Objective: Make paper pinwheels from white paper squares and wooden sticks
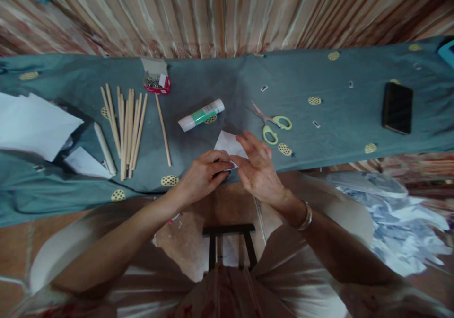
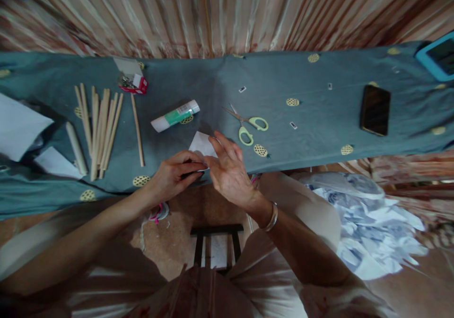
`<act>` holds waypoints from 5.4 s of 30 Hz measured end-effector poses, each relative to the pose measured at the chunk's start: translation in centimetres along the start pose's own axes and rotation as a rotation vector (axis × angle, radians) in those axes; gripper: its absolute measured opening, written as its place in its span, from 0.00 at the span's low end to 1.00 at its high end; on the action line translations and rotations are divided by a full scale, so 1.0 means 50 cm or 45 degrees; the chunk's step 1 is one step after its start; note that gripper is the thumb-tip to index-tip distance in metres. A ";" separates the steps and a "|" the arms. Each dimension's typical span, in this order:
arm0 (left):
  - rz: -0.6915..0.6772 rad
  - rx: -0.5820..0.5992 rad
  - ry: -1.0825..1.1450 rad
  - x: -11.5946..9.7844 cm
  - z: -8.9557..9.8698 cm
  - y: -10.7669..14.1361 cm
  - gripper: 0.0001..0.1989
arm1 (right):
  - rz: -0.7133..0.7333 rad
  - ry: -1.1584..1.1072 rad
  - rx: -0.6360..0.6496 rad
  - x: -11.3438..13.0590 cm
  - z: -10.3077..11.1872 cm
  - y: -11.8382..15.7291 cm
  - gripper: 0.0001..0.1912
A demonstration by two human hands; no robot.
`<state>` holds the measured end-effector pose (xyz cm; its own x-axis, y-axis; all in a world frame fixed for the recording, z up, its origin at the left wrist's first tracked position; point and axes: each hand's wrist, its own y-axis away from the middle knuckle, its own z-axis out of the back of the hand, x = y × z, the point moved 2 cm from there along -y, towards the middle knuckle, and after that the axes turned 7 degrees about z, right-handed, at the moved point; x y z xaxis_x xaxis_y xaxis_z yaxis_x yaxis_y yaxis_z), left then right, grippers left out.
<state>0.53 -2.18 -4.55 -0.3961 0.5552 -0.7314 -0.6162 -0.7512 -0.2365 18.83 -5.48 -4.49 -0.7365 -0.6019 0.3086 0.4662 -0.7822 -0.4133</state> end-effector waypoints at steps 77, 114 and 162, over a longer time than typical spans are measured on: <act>-0.293 -0.043 -0.724 -0.041 0.013 0.026 0.09 | -0.280 -0.541 0.126 -0.038 0.031 -0.034 0.05; -0.232 0.055 -0.639 -0.030 0.002 0.029 0.10 | -0.245 -0.342 0.079 -0.024 0.007 -0.045 0.03; -0.304 -0.124 -0.688 0.004 0.037 0.013 0.08 | -0.180 -0.148 -0.029 -0.041 0.020 -0.018 0.19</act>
<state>-1.24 -1.89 -3.67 -0.5604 0.7964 -0.2275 -0.6755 -0.5984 -0.4307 20.44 -3.70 -3.89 -0.7316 -0.5016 0.4617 0.3497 -0.8575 -0.3774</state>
